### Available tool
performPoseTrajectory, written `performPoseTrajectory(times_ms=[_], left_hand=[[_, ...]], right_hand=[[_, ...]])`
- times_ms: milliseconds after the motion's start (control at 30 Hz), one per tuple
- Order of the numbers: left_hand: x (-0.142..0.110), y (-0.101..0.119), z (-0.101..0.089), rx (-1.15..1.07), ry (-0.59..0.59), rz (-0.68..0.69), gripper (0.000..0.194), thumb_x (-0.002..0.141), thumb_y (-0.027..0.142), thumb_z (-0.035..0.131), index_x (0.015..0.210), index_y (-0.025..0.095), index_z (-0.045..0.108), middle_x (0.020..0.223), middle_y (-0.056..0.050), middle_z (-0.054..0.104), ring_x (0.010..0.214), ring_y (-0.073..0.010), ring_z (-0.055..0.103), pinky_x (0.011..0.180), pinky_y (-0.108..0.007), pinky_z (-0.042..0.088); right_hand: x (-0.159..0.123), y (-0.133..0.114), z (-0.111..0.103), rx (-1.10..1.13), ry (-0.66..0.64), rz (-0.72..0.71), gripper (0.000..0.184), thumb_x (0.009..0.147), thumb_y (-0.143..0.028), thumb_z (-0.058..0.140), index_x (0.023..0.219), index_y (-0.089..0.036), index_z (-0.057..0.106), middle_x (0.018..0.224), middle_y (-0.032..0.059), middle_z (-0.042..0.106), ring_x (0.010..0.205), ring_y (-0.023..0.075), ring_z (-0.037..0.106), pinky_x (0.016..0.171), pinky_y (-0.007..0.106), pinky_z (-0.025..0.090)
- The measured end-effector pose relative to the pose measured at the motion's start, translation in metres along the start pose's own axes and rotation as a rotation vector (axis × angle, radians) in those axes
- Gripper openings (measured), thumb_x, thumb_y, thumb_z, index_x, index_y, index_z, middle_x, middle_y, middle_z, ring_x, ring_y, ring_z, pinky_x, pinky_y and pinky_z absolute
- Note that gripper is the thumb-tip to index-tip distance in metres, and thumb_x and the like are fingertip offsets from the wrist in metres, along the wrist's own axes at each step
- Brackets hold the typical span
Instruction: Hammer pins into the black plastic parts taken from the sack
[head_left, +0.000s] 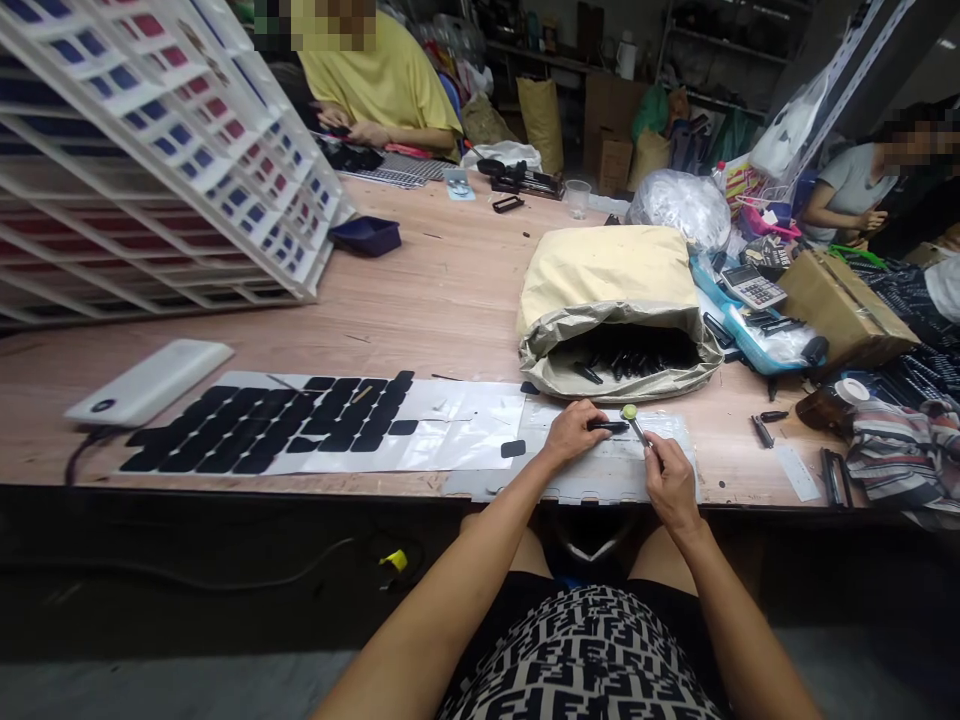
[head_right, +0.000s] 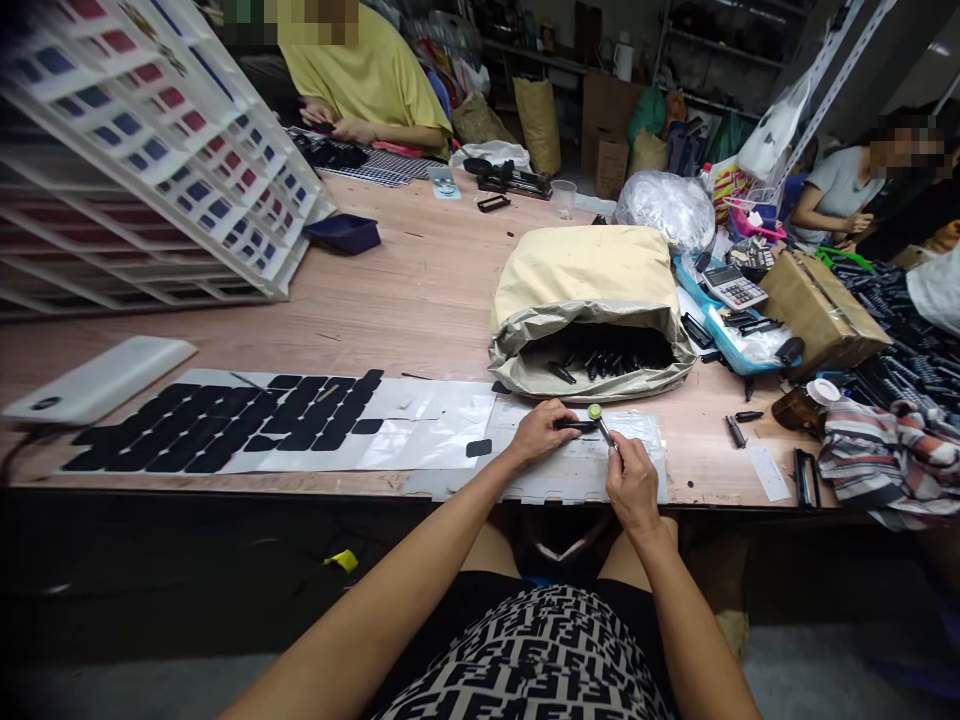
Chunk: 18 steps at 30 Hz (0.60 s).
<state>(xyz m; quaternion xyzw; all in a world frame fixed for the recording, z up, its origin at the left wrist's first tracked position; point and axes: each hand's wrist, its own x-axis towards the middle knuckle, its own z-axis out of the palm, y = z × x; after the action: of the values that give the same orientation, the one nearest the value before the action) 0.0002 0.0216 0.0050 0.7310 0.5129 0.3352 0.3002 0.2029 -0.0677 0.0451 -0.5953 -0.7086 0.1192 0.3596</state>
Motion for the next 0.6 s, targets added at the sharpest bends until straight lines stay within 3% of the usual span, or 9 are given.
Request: performPoseTrajectory(times_ms=[133, 233, 467, 600], left_hand=[[0.000, 0.001, -0.001, 0.004, -0.010, -0.007, 0.015, 0.077, 0.027, 0.076, 0.092, 0.024, 0.075, 0.088, -0.001, 0.063, 0.093, -0.0201, 0.057, 0.080, -0.030, 0.045], [-0.001, 0.001, -0.001, 0.008, -0.009, -0.002, 0.015, 0.077, 0.026, 0.076, 0.092, 0.023, 0.074, 0.087, -0.001, 0.063, 0.092, -0.0199, 0.057, 0.080, -0.031, 0.045], [-0.001, 0.001, -0.002, -0.005, -0.030, -0.008, 0.012, 0.080, 0.028, 0.073, 0.091, 0.023, 0.074, 0.088, -0.001, 0.063, 0.093, -0.0198, 0.057, 0.079, -0.030, 0.045], [-0.001, 0.003, -0.008, -0.033, -0.022, 0.027, 0.012, 0.081, 0.030, 0.071, 0.090, 0.022, 0.074, 0.087, -0.002, 0.063, 0.090, -0.0199, 0.057, 0.079, -0.031, 0.046]], right_hand=[[-0.004, 0.003, -0.002, -0.011, -0.038, -0.005, 0.034, 0.096, -0.026, 0.044, 0.121, -0.021, 0.066, 0.102, 0.0075, 0.069, 0.096, 0.0188, 0.065, 0.090, 0.031, 0.051], [0.001, 0.016, -0.008, -0.077, 0.030, 0.032, 0.033, 0.096, -0.027, 0.044, 0.120, -0.020, 0.067, 0.103, 0.0075, 0.068, 0.096, 0.0185, 0.063, 0.088, 0.029, 0.049], [0.030, 0.068, -0.027, -0.528, 0.150, 0.067, 0.031, 0.093, -0.022, 0.046, 0.114, -0.020, 0.069, 0.091, 0.0073, 0.063, 0.087, 0.0203, 0.052, 0.078, 0.030, 0.040], [0.034, 0.076, -0.025, -0.682, 0.140, 0.035, 0.029, 0.093, -0.019, 0.047, 0.113, -0.020, 0.066, 0.090, 0.0076, 0.059, 0.085, 0.0204, 0.048, 0.074, 0.031, 0.034]])
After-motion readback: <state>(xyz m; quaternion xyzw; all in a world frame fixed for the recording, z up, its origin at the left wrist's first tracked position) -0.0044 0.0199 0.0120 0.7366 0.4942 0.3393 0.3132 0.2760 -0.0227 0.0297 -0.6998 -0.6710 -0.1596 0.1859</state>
